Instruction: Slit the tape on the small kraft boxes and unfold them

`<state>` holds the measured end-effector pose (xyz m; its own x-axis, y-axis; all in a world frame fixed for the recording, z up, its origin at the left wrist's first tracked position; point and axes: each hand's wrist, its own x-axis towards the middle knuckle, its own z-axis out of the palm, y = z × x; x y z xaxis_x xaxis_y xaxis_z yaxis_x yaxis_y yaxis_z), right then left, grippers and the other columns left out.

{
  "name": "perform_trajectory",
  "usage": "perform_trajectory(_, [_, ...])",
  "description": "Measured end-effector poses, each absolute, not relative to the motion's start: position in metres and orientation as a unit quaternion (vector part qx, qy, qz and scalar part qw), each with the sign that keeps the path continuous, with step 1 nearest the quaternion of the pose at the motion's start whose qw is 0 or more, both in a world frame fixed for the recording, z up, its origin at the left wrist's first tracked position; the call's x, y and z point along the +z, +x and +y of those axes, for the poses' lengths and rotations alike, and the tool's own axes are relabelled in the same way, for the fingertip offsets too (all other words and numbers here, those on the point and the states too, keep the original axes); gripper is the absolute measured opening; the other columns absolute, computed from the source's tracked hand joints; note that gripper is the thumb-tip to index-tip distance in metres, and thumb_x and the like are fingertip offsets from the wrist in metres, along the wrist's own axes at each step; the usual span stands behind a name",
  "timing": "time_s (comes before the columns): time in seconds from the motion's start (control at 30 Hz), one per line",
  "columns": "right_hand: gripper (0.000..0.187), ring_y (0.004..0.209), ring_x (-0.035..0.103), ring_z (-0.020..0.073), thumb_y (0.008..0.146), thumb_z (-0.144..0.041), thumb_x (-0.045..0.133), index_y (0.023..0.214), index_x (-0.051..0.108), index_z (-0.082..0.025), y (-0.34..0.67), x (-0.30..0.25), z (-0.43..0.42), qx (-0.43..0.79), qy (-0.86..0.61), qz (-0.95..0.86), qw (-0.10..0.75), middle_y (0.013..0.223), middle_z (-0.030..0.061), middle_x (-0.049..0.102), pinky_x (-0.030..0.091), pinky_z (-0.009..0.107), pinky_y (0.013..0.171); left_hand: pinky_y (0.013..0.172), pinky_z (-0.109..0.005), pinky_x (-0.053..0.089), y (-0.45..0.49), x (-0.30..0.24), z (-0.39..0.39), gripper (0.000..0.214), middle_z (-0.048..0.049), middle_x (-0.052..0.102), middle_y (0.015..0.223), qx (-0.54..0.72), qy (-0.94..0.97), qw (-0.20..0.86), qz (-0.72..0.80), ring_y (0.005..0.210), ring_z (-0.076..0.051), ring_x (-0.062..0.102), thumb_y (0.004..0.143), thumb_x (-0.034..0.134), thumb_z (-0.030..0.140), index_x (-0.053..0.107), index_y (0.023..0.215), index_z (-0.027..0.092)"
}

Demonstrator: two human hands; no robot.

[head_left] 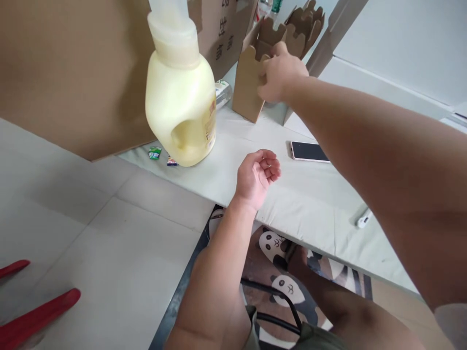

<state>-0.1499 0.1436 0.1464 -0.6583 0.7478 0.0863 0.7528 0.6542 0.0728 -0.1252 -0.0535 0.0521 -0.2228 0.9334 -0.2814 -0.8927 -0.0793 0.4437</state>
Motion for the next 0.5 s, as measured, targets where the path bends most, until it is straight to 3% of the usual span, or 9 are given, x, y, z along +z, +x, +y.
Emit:
perform_trajectory(0.07, [0.025,0.126,0.066,0.0315,0.080,-0.030,0.074,0.104,0.075,-0.023,-0.140,0.139,0.155,-0.040,-0.397,-0.915,0.064,0.148,0.0062,0.055,0.056,0.050,0.110,0.057,-0.025,0.042,-0.123,0.053,-0.056,0.023,-0.0005,0.058,0.062,0.732,0.042,0.621,0.277,0.052,-0.011,0.054,0.084,0.049,0.031,0.063,0.069,0.018])
perform_trajectory(0.13, [0.007,0.116,0.068,0.0281,0.076,-0.028,0.075,0.083,0.074,-0.028,-0.127,0.132,0.162,-0.021,-0.360,-0.926,0.114,0.135,0.0018,0.065,0.060,0.048,0.103,0.057,-0.025,0.042,-0.118,0.052,-0.057,0.023,-0.0007,0.058,0.063,0.734,0.055,0.615,0.284,0.052,-0.011,0.054,0.084,0.049,0.031,0.062,0.070,0.019])
perform_trajectory(0.2, [0.010,0.108,0.070,0.0269,0.075,-0.022,0.071,0.071,0.068,-0.031,-0.107,0.129,0.158,-0.018,-0.334,-0.929,0.159,0.124,0.0003,0.071,0.061,0.047,0.096,0.057,-0.025,0.043,-0.115,0.049,-0.058,0.021,-0.0005,0.058,0.064,0.750,0.078,0.581,0.306,0.054,-0.012,0.055,0.085,0.052,0.031,0.062,0.071,0.019])
perform_trajectory(0.37, [0.023,0.085,0.073,0.0223,0.084,-0.020,0.058,0.062,0.058,-0.024,-0.004,0.136,0.088,-0.077,-0.313,-0.910,0.262,0.094,0.0054,0.077,0.059,0.038,0.074,0.067,-0.025,0.045,-0.120,0.032,-0.054,0.017,0.0005,0.059,0.072,0.819,0.094,0.290,0.486,0.073,-0.014,0.059,0.087,0.060,0.029,0.057,0.071,0.022])
perform_trajectory(0.43, [0.024,0.072,0.072,0.0193,0.085,-0.022,0.059,0.062,0.058,-0.023,0.053,0.136,0.047,-0.116,-0.277,-0.903,0.308,0.084,0.0046,0.077,0.053,0.033,0.059,0.083,-0.029,0.050,-0.125,0.027,-0.052,0.014,-0.0017,0.067,0.091,0.822,0.100,0.208,0.520,0.094,-0.017,0.063,0.088,0.063,0.036,0.062,0.081,0.024])
perform_trajectory(0.5, [0.019,0.064,0.071,0.0171,0.083,-0.019,0.061,0.066,0.061,-0.025,0.109,0.128,0.010,-0.145,-0.249,-0.873,0.393,0.079,0.0019,0.077,0.048,0.031,0.051,0.099,-0.034,0.050,-0.126,0.024,-0.049,0.024,-0.0037,0.071,0.114,0.828,0.161,0.198,0.499,0.117,-0.021,0.063,0.089,0.064,0.049,0.067,0.097,0.027])
